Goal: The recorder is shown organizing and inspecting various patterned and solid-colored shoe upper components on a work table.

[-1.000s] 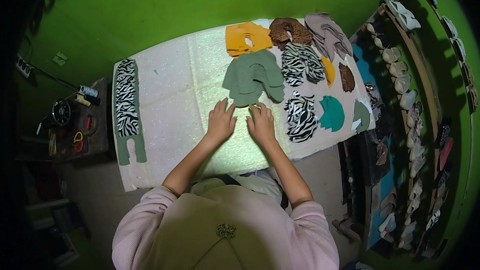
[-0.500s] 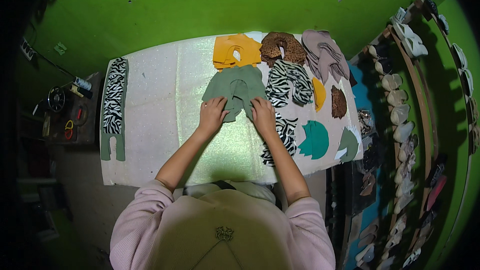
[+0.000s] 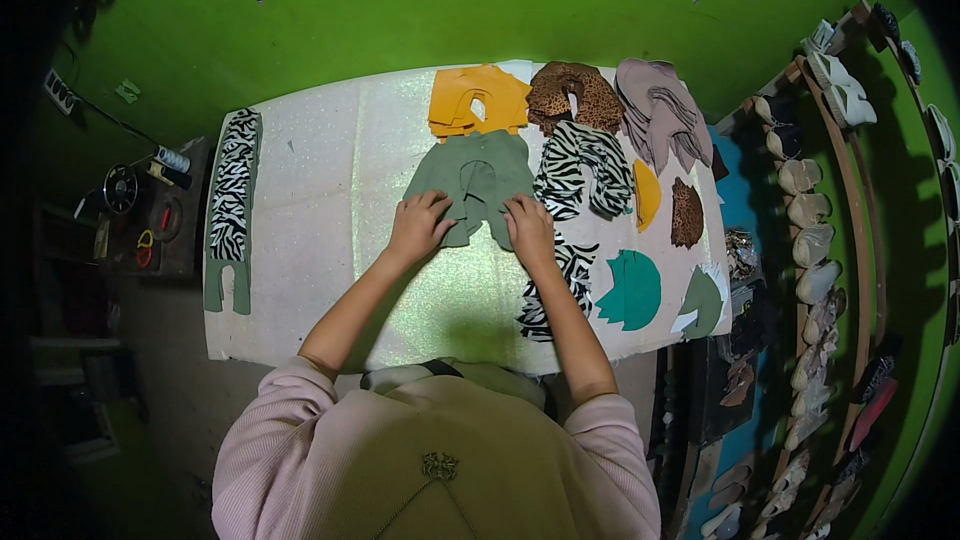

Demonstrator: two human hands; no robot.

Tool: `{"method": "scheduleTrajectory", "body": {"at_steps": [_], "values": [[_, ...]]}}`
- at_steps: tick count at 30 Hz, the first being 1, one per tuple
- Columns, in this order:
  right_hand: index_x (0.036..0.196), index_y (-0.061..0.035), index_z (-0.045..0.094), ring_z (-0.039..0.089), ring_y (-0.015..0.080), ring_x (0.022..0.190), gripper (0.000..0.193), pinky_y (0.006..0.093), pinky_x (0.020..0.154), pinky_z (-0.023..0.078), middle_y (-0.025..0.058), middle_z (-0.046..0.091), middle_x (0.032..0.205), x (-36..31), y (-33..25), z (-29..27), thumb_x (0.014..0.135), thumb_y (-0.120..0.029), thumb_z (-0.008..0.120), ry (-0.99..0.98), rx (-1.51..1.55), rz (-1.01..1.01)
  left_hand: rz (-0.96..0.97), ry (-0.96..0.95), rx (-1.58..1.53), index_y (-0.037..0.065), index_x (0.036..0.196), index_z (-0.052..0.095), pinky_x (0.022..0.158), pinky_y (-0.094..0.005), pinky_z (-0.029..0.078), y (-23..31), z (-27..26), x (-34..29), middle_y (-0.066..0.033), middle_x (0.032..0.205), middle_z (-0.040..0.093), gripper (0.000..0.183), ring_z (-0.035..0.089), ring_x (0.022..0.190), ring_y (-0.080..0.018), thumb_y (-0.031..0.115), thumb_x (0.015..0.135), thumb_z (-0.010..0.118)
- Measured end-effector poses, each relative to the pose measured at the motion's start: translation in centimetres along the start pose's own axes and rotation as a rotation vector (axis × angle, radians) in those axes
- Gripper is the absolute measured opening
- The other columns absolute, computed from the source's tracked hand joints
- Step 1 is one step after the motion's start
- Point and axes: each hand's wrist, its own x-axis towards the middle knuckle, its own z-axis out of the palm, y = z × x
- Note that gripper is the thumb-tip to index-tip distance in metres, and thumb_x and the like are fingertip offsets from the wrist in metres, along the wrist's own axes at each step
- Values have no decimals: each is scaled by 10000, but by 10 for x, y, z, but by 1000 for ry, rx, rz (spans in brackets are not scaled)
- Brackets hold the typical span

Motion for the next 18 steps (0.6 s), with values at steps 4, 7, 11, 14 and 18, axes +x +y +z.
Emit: {"method": "scheduleTrajectory", "body": {"at_steps": [4, 7, 11, 14, 18], "values": [[1023, -94, 643, 550, 259, 942, 215, 375, 811, 425, 48, 588, 1041, 5, 1, -4, 815, -96, 589, 8, 3, -26, -7, 13, -33, 90, 1080, 635, 821, -393, 400, -1, 1, 1, -52, 1109, 580, 278, 542, 1001, -254, 196, 825, 606], [1007, -94, 645, 561, 259, 923, 216, 373, 810, 426, 48, 592, 1027, 9, 2, -4, 800, -80, 587, -15, -2, -17, 14, 16, 14, 94, 1057, 640, 836, -399, 387, -3, 3, 3, -53, 1084, 587, 270, 542, 982, -253, 136, 798, 577], [927, -97, 633, 566, 241, 891, 143, 371, 750, 414, 36, 605, 919, 14, -2, -8, 789, -93, 593, 7, -72, 11, 60, 187, 49, 93, 957, 643, 836, -418, 352, 4, 5, 4, -45, 1001, 587, 241, 542, 919, -239, 91, 724, 585], [895, -99, 618, 564, 229, 876, 110, 365, 752, 392, 30, 606, 888, 20, -7, -12, 787, -96, 599, 138, -66, 14, 32, 232, 16, 101, 909, 625, 843, -416, 334, 9, -1, 8, -41, 959, 587, 205, 542, 909, -234, 80, 710, 582], [886, -99, 606, 564, 222, 880, 116, 356, 807, 365, 30, 608, 899, 30, -15, -23, 771, -87, 616, 216, -33, -3, 20, 256, -47, 109, 882, 605, 843, -394, 321, 7, -10, 15, -26, 926, 583, 184, 543, 912, -224, 72, 703, 590]]}}
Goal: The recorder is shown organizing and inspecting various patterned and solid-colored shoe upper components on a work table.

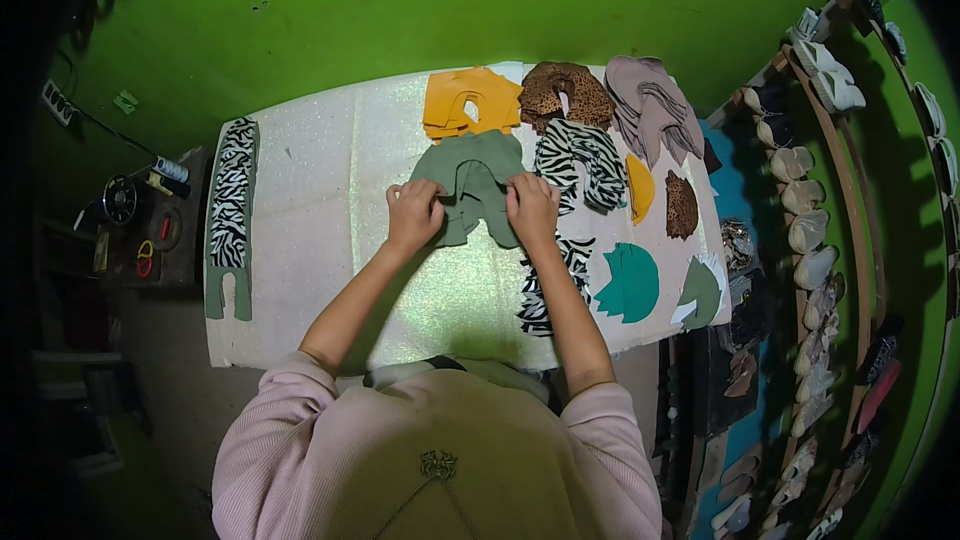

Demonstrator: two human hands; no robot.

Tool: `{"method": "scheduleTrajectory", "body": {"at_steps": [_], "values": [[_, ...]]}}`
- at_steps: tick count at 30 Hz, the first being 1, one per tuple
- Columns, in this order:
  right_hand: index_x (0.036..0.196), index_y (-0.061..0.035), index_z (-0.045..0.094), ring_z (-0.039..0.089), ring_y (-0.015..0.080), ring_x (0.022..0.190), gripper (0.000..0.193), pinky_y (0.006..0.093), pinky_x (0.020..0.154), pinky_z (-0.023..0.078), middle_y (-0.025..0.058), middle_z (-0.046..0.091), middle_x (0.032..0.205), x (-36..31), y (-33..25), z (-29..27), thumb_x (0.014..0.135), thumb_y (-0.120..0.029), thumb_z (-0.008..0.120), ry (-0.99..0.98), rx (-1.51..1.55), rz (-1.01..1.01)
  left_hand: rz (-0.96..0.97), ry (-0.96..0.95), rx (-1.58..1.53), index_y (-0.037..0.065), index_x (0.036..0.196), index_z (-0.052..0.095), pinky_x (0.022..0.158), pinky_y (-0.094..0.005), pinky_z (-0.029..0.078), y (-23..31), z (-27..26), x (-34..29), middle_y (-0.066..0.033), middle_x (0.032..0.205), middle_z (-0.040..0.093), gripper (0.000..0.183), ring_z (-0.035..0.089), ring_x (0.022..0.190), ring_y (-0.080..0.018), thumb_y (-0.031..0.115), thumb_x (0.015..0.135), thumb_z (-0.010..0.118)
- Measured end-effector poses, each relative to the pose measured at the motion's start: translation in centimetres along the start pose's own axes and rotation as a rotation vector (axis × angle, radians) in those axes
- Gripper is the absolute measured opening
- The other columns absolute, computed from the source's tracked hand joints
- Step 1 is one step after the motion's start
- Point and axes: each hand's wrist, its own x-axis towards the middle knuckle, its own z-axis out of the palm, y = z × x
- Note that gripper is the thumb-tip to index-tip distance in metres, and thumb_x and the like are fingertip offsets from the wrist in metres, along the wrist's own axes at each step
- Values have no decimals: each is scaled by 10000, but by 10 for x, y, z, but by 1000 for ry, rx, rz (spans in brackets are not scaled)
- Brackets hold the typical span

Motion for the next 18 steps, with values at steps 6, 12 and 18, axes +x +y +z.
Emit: {"method": "scheduleTrajectory", "body": {"at_steps": [6, 12, 18], "values": [[890, -85, 601, 570, 219, 942, 161, 350, 839, 372, 30, 623, 961, -7, -22, -20, 736, -52, 631, 82, 75, -100, 161, 74, -64, 113, 886, 590, 852, -399, 325, 9, -28, -6, -31, 896, 550, 214, 536, 898, -222, 83, 677, 625], [908, -86, 611, 568, 227, 938, 198, 360, 845, 366, 48, 613, 956, -64, -56, -44, 717, -62, 655, 5, 87, -230, 368, 0, -80, 116, 913, 594, 876, -399, 322, 11, -63, -64, -40, 924, 540, 269, 548, 981, -209, 94, 653, 657], [909, -108, 617, 566, 183, 903, 198, 360, 810, 367, 21, 597, 935, -139, -82, -52, 719, -104, 673, -159, 100, -362, 408, -163, -146, 127, 923, 593, 883, -399, 321, 8, -77, -143, -38, 944, 550, 305, 551, 1043, -207, 86, 628, 662]]}}
